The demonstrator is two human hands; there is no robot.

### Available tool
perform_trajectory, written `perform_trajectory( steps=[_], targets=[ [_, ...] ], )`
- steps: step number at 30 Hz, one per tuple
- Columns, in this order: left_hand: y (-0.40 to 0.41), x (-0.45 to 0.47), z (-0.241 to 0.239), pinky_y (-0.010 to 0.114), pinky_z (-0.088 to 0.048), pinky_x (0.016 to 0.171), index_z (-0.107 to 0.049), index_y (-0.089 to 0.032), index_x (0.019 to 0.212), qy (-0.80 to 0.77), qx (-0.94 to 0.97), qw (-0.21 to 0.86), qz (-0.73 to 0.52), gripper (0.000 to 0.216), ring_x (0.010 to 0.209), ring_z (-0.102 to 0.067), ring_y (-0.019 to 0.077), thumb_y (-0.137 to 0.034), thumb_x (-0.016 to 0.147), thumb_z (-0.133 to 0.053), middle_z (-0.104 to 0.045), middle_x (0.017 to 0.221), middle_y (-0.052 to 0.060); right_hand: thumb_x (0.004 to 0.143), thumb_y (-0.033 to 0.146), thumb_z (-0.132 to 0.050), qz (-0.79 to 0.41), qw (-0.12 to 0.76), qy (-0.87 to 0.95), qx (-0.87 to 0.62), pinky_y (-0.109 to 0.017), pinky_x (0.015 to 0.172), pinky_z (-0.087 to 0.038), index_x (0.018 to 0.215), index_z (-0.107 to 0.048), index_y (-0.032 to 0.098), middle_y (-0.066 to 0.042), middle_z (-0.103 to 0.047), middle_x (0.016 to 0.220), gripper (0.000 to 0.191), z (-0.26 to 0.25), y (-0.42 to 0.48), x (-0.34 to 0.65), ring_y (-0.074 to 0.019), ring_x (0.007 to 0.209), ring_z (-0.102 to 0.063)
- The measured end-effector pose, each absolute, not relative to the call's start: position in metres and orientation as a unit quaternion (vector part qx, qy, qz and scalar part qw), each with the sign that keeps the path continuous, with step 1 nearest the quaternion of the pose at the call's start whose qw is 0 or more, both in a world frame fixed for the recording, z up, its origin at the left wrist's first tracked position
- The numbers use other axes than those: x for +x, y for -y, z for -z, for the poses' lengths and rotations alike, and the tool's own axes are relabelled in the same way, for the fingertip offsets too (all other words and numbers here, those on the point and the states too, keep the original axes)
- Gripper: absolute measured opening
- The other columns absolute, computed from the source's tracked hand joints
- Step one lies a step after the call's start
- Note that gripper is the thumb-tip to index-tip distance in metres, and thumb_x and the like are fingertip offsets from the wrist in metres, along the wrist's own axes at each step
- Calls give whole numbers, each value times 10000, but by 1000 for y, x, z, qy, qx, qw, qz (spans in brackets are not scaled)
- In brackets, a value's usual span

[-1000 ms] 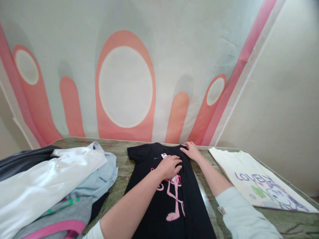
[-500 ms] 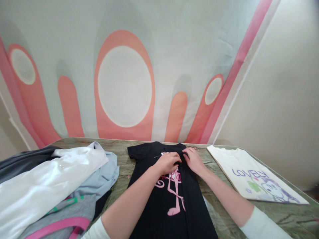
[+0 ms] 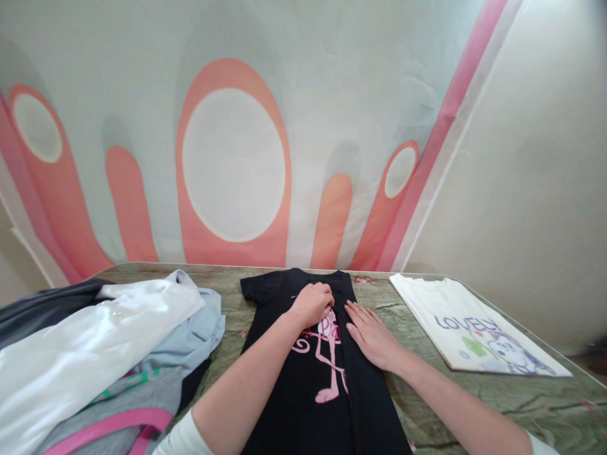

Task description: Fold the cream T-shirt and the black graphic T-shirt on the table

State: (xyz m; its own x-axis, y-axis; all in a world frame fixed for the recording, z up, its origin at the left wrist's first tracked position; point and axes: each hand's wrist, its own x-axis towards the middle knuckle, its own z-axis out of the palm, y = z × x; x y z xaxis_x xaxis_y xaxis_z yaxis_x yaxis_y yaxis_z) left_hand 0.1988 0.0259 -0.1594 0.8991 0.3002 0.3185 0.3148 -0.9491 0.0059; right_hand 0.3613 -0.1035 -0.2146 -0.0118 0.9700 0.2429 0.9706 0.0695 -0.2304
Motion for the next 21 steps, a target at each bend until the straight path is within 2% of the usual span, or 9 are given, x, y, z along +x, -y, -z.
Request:
perform_trajectory(
  steps=[4, 8, 10, 14, 21],
  targets=[
    [-26, 200, 161, 299, -403, 756, -618, -207, 835, 167, -973, 19, 156, 123, 884, -509, 195, -193, 765, -518, -562, 913, 40, 903, 398, -259, 13, 173, 712, -681, -476, 1038, -213, 1335, -337, 218, -70, -331, 1393, 474, 212, 104, 360, -216, 1286, -270],
    [-27, 200, 163, 304, -403, 759, -600, -212, 921, 166, -974, 12, 155, 172, 888, -510, 198, -203, 774, -511, -564, 928, 44, 883, 311, -351, 77, 193, 735, -645, -532, 1042, -165, 1274, -429, 200, -95, -433, 1324, 415, 200, 107, 352, -242, 1239, -346],
    [-27, 199, 163, 308, -399, 756, -594, -211, 954, 162, -974, 16, 159, 198, 887, -510, 200, -206, 776, -506, -563, 939, 49, 868, 242, -380, 93, 197, 758, -615, -509, 1031, -226, 1227, -483, 188, -99, -476, 1282, 377, 193, 109, 346, -241, 1201, -388],
    [-27, 199, 163, 319, -385, 751, -616, -210, 917, 152, -975, 24, 160, 180, 871, -511, 203, -218, 778, -502, -563, 912, 51, 874, 150, -339, 58, 195, 789, -580, -382, 938, -404, 1136, -557, 161, -98, -568, 1145, 341, 185, 110, 338, -199, 1066, -492],
    [-22, 198, 157, 332, -365, 781, -636, -206, 877, 171, -972, 23, 161, 176, 882, -499, 207, -210, 769, -497, -558, 888, 55, 874, 153, -346, 46, 213, 791, -572, -380, 891, -441, 1107, -571, 182, -88, -585, 1079, 325, 185, 109, 341, -199, 1004, -514]
  ],
)
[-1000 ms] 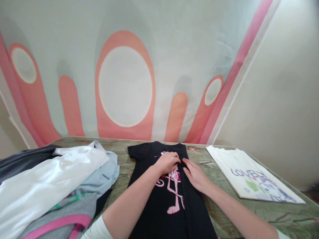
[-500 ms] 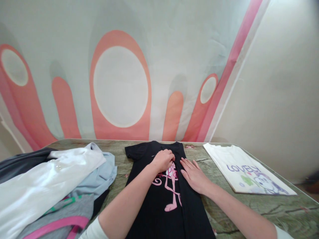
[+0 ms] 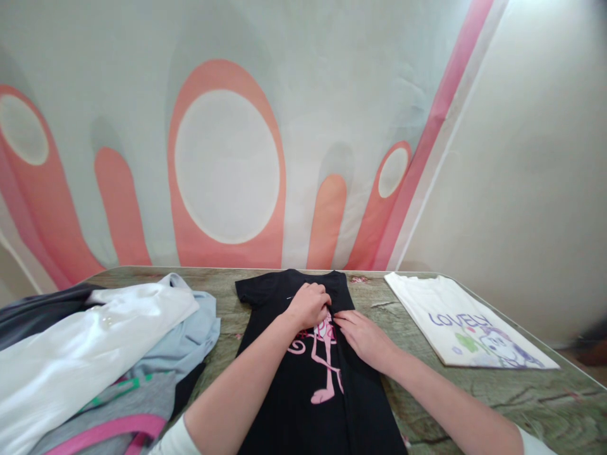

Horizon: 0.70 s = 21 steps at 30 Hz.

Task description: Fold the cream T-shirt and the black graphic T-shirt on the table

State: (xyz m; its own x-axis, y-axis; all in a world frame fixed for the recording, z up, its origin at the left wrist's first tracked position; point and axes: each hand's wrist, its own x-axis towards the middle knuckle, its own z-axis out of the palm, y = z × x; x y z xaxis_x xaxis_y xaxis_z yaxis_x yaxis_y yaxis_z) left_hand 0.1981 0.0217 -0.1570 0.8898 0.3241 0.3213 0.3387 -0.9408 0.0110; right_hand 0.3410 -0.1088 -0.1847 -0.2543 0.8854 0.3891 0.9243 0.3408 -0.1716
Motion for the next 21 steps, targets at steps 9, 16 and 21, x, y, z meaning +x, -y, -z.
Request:
perform_trajectory(
  steps=[9, 16, 21],
  targets=[
    [-26, 198, 164, 316, -376, 773, -652, -220, 849, 168, -969, 8, 180, 196, 871, -507, 193, -203, 774, -472, -574, 927, 34, 846, 128, -350, 21, 208, 778, -593, -377, 907, -415, 1152, -518, 174, -92, -532, 1107, 352, 185, 110, 341, -201, 1018, -482],
    [-28, 198, 167, 313, -382, 788, -644, -211, 845, 184, -964, -6, 191, 197, 874, -521, 189, -195, 779, -459, -593, 932, 30, 788, 78, -348, -1, 216, 764, -608, -393, 924, -392, 1212, -470, 165, -101, -490, 1141, 450, 188, 109, 342, -210, 1036, -446],
    [-31, 198, 168, 299, -391, 794, -631, -212, 893, 210, -953, -31, 215, 214, 880, -525, 177, -182, 813, -434, -601, 925, 22, 756, 64, -355, -2, 206, 760, -617, -384, 940, -372, 1251, -437, 143, -111, -472, 1168, 508, 187, 109, 340, -214, 1061, -418]
  ],
)
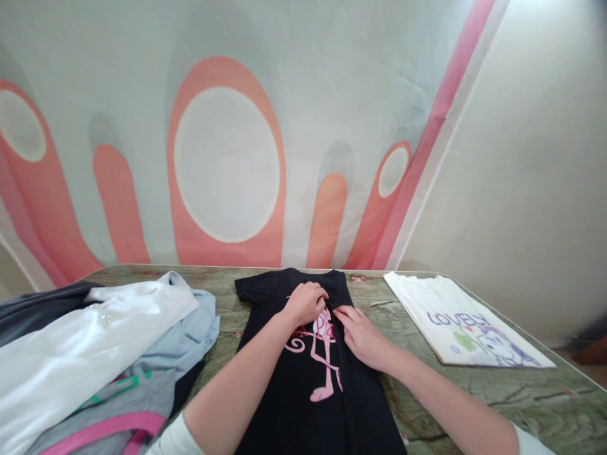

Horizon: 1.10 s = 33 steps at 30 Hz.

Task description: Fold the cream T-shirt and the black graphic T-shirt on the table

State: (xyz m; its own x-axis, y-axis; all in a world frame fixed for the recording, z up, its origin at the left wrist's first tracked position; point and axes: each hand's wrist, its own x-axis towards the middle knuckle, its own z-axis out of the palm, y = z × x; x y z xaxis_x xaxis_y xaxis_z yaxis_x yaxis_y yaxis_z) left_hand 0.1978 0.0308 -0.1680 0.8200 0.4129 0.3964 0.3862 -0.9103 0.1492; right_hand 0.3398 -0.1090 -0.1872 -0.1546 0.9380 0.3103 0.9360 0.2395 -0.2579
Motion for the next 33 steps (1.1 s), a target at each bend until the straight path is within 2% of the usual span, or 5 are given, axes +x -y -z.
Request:
perform_trajectory(
  steps=[14, 23, 29, 31, 33],
  targets=[
    [-47, 202, 190, 251, -390, 888, -618, -216, 1040, -182, 958, 61, -214, 298, 971, -553, 145, -261, 901, -358, -589, 1097, 17, 798, 63, -320, -44, 133, 783, -606, -365, 1008, -309, 1254, -471, 173, -103, -447, 1291, 493, 167, 119, 337, -195, 1188, -371],
    [-39, 200, 182, 302, -316, 962, -583, -190, 1106, -184, 965, 70, -174, 480, 1163, -439, 177, -448, 923, -222, -538, 1217, 57, 715, -26, -323, -67, -22, 766, -639, -405, 1046, -280, 1316, -345, 25, -183, -283, 1386, 604, 145, 158, 295, -248, 1281, -260],
    [-34, 198, 181, 327, -291, 975, -523, -184, 1190, -193, 966, 60, -161, 570, 1193, -401, 212, -583, 855, -291, -478, 1278, 80, 763, 20, -397, 38, -62, 800, -596, -401, 821, -494, 1185, -507, -1, -256, -469, 1228, 436, 168, 199, 269, -338, 1108, -486],
    [-34, 199, 182, 334, -292, 975, -509, -189, 1204, -195, 967, 57, -156, 566, 1195, -397, 215, -582, 851, -305, -465, 1289, 80, 777, 55, -422, 51, -35, 817, -573, -325, 657, -535, 1079, -583, 17, -245, -569, 1111, 344, 176, 213, 270, -307, 957, -596],
    [-34, 199, 183, 338, -290, 977, -504, -190, 1206, -197, 967, 55, -153, 558, 1198, -392, 217, -575, 849, -318, -456, 1296, 81, 787, 87, -445, 23, -20, 835, -549, -257, 507, -498, 949, -641, 68, -192, -654, 965, 255, 172, 225, 274, -246, 765, -655]
  ],
)
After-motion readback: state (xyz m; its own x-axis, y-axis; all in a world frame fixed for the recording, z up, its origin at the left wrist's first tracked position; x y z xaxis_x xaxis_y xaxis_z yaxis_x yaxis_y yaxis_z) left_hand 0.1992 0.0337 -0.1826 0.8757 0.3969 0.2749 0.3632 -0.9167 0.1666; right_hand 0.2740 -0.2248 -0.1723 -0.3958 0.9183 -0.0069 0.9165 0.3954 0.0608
